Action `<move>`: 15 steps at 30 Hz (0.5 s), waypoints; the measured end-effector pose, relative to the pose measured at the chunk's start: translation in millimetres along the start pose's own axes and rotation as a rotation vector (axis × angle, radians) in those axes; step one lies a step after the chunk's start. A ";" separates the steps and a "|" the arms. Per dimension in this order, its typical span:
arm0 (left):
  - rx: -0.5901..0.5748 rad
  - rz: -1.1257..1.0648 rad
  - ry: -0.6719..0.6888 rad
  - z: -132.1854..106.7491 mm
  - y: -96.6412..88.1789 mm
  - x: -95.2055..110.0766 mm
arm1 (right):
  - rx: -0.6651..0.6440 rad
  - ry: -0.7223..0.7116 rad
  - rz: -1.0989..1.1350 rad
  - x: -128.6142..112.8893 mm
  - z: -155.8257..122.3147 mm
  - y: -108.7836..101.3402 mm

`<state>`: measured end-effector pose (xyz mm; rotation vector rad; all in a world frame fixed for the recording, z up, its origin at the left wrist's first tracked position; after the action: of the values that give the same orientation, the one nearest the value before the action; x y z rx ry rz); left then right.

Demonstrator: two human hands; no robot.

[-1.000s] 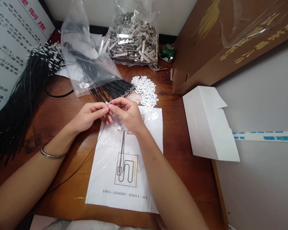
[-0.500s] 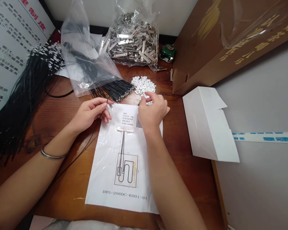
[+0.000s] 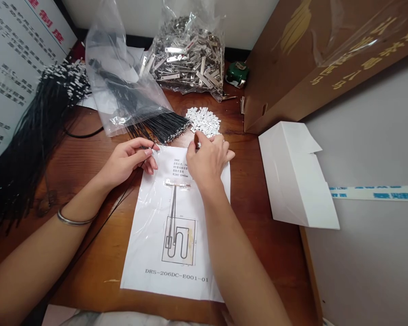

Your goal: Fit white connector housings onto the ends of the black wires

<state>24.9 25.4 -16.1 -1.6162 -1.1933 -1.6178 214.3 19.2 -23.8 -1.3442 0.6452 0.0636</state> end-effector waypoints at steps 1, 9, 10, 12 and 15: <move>0.000 -0.001 0.000 0.0 -0.2 -0.1 | 0.011 0.011 0.004 0.6 0.1 -0.5; 0.004 -0.006 -0.004 -0.4 -0.6 0.3 | 0.052 0.119 0.034 4.7 1.7 -4.8; 0.005 -0.006 -0.003 -0.3 -0.5 0.3 | 0.054 0.120 0.041 4.7 1.7 -5.2; 0.007 -0.005 -0.002 -0.2 -0.3 0.3 | 0.051 0.117 0.056 4.9 1.5 -5.4; 0.007 -0.003 0.000 -0.2 -0.2 0.0 | 0.049 0.114 0.071 6.0 1.6 -5.2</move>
<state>24.7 25.3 -16.1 -1.6108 -1.2001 -1.6138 221.9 17.4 -21.9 -1.2842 0.7858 0.0279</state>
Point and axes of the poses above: each hand's wrist, its own z-axis towards the middle knuckle, its own y-axis out of the palm, x = y × z, the point moved 4 cm from there along z, towards the middle knuckle, and after that the axes turned 3 degrees about -x, right-handed, at the moved point
